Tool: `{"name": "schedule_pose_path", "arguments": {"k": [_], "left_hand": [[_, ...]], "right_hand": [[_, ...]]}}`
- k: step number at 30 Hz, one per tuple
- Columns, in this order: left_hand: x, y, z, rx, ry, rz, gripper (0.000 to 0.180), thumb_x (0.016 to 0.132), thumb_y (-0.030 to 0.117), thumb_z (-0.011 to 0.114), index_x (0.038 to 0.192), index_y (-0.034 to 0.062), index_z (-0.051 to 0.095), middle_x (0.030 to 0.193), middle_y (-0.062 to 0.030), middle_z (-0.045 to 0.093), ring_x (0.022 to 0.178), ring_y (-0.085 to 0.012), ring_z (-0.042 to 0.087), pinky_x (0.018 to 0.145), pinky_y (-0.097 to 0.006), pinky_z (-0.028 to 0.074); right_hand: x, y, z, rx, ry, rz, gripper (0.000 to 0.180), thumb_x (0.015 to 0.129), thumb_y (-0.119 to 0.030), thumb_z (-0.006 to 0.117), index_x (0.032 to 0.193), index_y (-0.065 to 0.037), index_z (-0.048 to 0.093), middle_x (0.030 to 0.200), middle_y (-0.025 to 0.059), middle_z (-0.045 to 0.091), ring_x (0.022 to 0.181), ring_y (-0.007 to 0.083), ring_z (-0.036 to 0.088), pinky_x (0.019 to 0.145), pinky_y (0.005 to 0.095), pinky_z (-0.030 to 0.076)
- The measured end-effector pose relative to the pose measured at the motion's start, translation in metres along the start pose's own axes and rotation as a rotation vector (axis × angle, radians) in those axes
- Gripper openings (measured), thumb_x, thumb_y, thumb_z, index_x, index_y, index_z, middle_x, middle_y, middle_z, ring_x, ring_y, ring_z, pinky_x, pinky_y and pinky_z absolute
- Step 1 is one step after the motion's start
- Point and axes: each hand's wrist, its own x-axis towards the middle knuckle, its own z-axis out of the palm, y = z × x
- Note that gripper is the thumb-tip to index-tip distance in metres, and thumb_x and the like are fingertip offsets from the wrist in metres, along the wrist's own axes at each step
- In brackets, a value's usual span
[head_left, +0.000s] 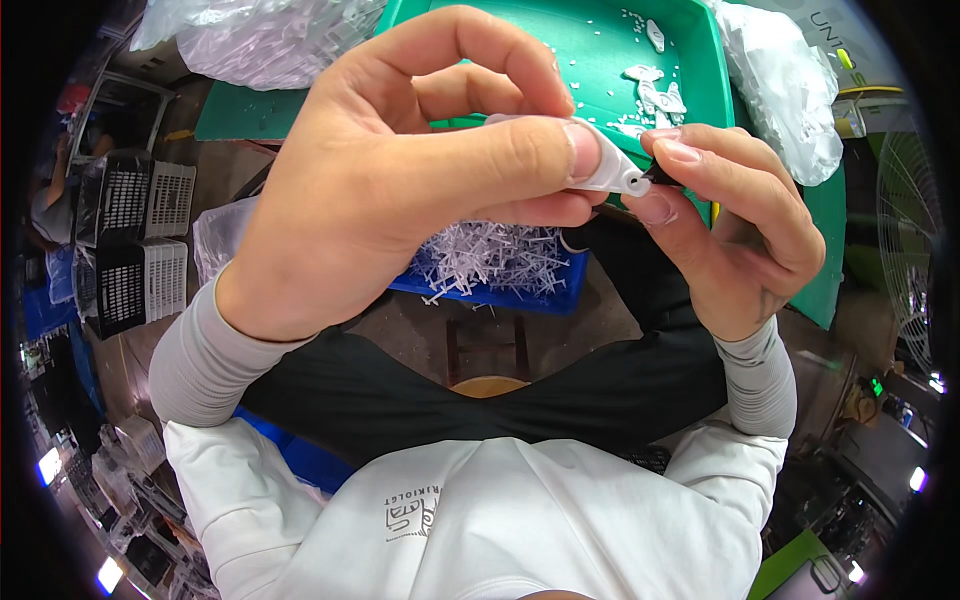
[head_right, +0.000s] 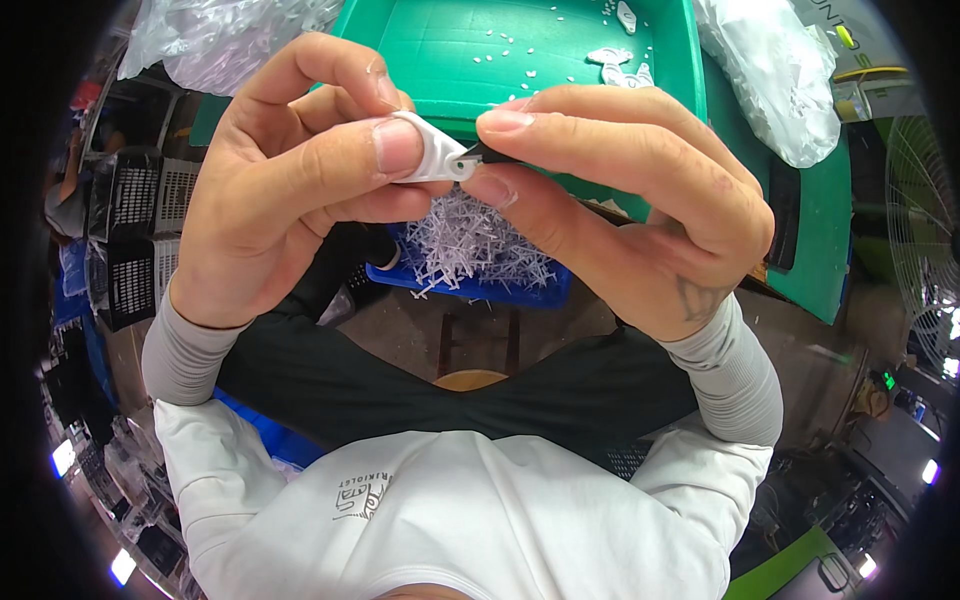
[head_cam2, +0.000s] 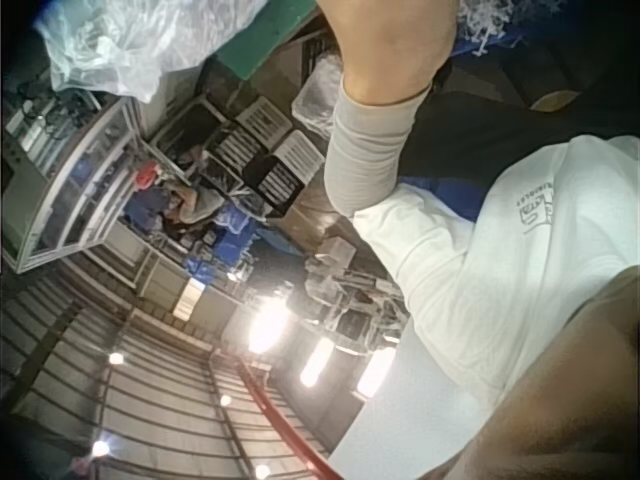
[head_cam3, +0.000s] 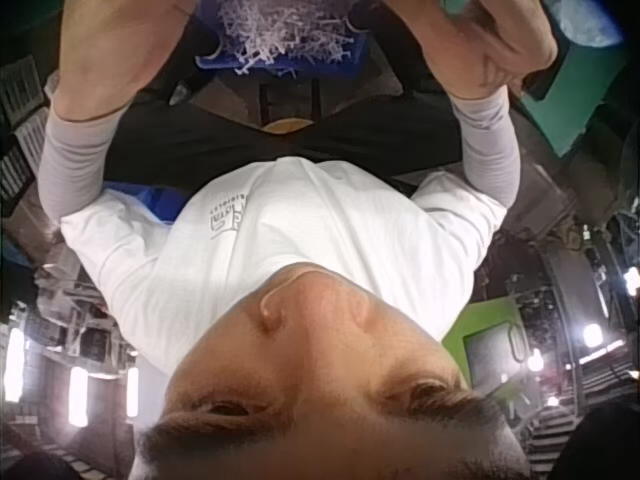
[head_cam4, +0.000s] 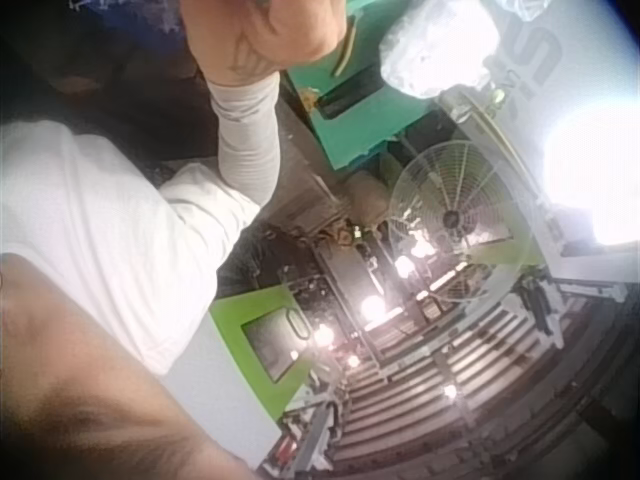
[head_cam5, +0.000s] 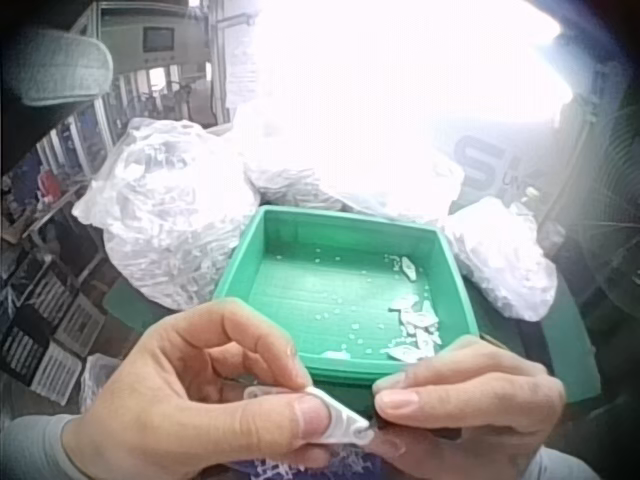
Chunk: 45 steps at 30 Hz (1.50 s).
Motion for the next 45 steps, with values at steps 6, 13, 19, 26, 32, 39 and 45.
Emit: {"name": "schedule_pose_path", "arguments": {"k": [6, 13, 19, 26, 32, 39, 45], "left_hand": [[0.009, 0.004, -0.015, -0.087, -0.150, -0.116, 0.016, 0.090, 0.004, 0.065, 0.103, 0.0078, 0.057, 0.097, -0.0083, 0.066, 0.092, -0.0201, 0.071, 0.080, -0.030, 0.062], [0.005, 0.003, -0.013, -0.159, -0.197, -0.242, 0.018, 0.087, 0.006, 0.070, 0.100, 0.0089, 0.058, 0.094, -0.0077, 0.068, 0.089, -0.0202, 0.072, 0.077, -0.034, 0.063], [0.006, 0.000, -0.013, -0.148, -0.189, -0.210, 0.020, 0.086, 0.006, 0.072, 0.100, 0.0090, 0.058, 0.096, -0.0068, 0.067, 0.087, -0.0210, 0.073, 0.076, -0.035, 0.063], [0.005, 0.001, -0.010, -0.137, -0.156, -0.205, 0.021, 0.085, 0.003, 0.072, 0.099, 0.0087, 0.058, 0.095, -0.0051, 0.066, 0.087, -0.0221, 0.073, 0.075, -0.035, 0.064], [0.004, -0.001, -0.009, -0.138, -0.159, -0.160, 0.020, 0.085, 0.002, 0.072, 0.098, 0.0078, 0.057, 0.093, -0.0075, 0.067, 0.088, -0.0222, 0.072, 0.075, -0.034, 0.064], [0.002, -0.005, -0.007, -0.180, -0.172, -0.133, 0.017, 0.088, 0.003, 0.069, 0.097, 0.0073, 0.055, 0.094, -0.0109, 0.067, 0.089, -0.0226, 0.072, 0.077, -0.034, 0.063], [0.003, -0.007, -0.007, -0.129, -0.139, -0.086, 0.014, 0.089, 0.001, 0.067, 0.095, 0.0066, 0.055, 0.094, -0.0129, 0.067, 0.091, -0.0233, 0.072, 0.078, -0.034, 0.063]], "right_hand": [[0.000, 0.000, -0.002, 0.001, -0.013, 0.003, 0.033, 0.077, 0.010, 0.074, 0.108, 0.002, 0.067, 0.106, 0.0196, 0.069, 0.098, 0.0263, 0.067, 0.085, 0.0342, 0.054], [0.000, 0.001, -0.003, 0.035, -0.003, 0.028, 0.031, 0.081, 0.008, 0.072, 0.111, 0.003, 0.067, 0.110, 0.0210, 0.067, 0.101, 0.0269, 0.067, 0.087, 0.0342, 0.053], [-0.001, 0.000, -0.005, 0.074, -0.009, 0.078, 0.030, 0.081, 0.009, 0.070, 0.110, 0.004, 0.066, 0.109, 0.0207, 0.067, 0.100, 0.0256, 0.066, 0.086, 0.0325, 0.053], [-0.002, -0.006, -0.005, 0.080, -0.003, 0.200, 0.027, 0.081, 0.010, 0.068, 0.108, 0.005, 0.067, 0.105, 0.0181, 0.067, 0.095, 0.0224, 0.067, 0.081, 0.0294, 0.053], [-0.002, -0.006, -0.004, 0.057, -0.008, 0.199, 0.028, 0.080, 0.010, 0.070, 0.108, 0.004, 0.067, 0.105, 0.0183, 0.067, 0.095, 0.0222, 0.067, 0.081, 0.0286, 0.053], [-0.002, -0.002, -0.003, 0.023, 0.025, 0.096, 0.029, 0.079, 0.009, 0.072, 0.107, 0.003, 0.068, 0.105, 0.0191, 0.069, 0.095, 0.0222, 0.067, 0.081, 0.0288, 0.053], [0.000, -0.006, 0.001, 0.020, 0.026, 0.143, 0.028, 0.080, 0.008, 0.072, 0.107, 0.004, 0.067, 0.105, 0.0173, 0.069, 0.097, 0.0203, 0.065, 0.082, 0.0277, 0.051]]}}
